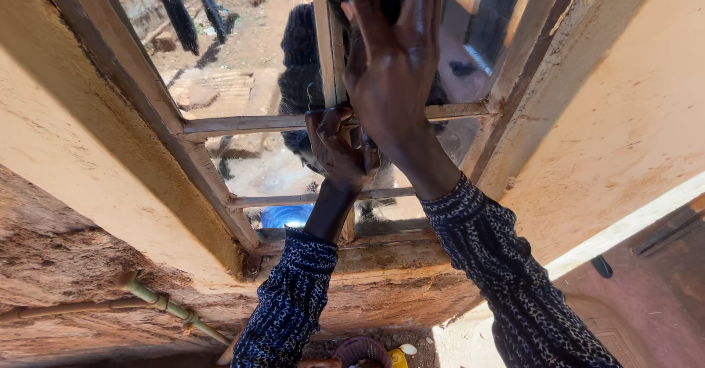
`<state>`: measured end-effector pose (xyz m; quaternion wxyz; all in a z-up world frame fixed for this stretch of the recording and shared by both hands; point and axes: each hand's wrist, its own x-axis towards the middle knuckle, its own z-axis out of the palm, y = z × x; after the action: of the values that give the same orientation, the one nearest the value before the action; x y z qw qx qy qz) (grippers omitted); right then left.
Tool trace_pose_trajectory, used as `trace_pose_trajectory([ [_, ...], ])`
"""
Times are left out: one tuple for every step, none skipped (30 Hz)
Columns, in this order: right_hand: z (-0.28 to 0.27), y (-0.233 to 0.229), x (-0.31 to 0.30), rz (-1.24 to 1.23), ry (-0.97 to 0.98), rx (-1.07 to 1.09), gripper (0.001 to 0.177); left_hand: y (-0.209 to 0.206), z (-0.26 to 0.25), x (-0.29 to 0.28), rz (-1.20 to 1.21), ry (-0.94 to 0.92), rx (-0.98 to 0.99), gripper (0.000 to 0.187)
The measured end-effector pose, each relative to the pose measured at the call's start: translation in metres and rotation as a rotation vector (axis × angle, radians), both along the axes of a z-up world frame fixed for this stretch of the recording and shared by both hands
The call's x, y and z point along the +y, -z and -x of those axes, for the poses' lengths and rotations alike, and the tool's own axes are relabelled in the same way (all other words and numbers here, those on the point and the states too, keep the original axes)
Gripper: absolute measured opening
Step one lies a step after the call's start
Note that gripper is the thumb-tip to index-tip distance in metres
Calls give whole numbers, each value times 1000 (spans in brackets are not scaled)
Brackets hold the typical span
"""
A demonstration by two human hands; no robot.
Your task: The person wipes the individual panes of a window frame, rinses the cloth in a bucket of water, and then wipes the upper glass panes and the wooden frame.
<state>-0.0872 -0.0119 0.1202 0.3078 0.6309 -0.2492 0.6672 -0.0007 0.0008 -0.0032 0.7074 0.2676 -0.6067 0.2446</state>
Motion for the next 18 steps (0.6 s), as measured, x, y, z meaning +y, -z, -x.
trace_pose_trajectory([
  [3, 0, 0, -18, 22, 38, 60, 0, 0, 0, -12, 0, 1, 33],
  [6, 0, 0, -34, 44, 73, 58, -1, -1, -1, -20, 1, -2, 33],
  [15, -1, 0, -32, 46, 72, 58, -2, 0, -3, -19, 2, -3, 33],
  [32, -2, 2, -70, 79, 81, 51, -2, 1, -2, -25, 8, 1, 31],
  [44, -2, 4, -107, 110, 91, 45, -2, 1, 0, -30, 15, 6, 30],
  [53, -3, 4, -109, 110, 93, 45, -2, 2, 1, -32, 15, 8, 30],
  [61, -4, 4, -21, 161, 2, 40, -2, 2, 3, -41, 17, 5, 29],
  [65, -7, 3, 76, 206, -88, 35, -4, 2, 3, -44, 16, 3, 28],
  [61, -6, 1, 81, 203, -86, 35, -5, 2, 4, -39, 14, 5, 28],
  [55, -3, 0, 29, 113, -124, 33, -6, 2, 4, -37, 18, 2, 28],
  [49, -2, -1, -23, 23, -163, 32, -6, 3, 5, -36, 23, -1, 28],
  [41, 3, 0, -22, 24, -159, 32, -6, 3, 5, -35, 24, 3, 28],
  [28, 12, 4, -69, -261, -137, 27, -6, 3, 5, -41, 36, 10, 27],
  [22, 22, 12, -120, -545, -116, 22, -4, 2, 6, -54, 50, 14, 26],
  [23, 31, 21, -133, -255, -14, 42, -4, 2, 5, -59, 54, 14, 26],
  [23, 42, 32, -147, 38, 80, 65, -4, 1, 4, -41, 58, 9, 25],
  [25, 53, 42, -158, 44, 73, 65, -3, -1, 5, -24, 64, 4, 23],
  [30, 59, 50, -208, 30, 90, 49, -3, 0, 6, -23, 64, 12, 23],
])
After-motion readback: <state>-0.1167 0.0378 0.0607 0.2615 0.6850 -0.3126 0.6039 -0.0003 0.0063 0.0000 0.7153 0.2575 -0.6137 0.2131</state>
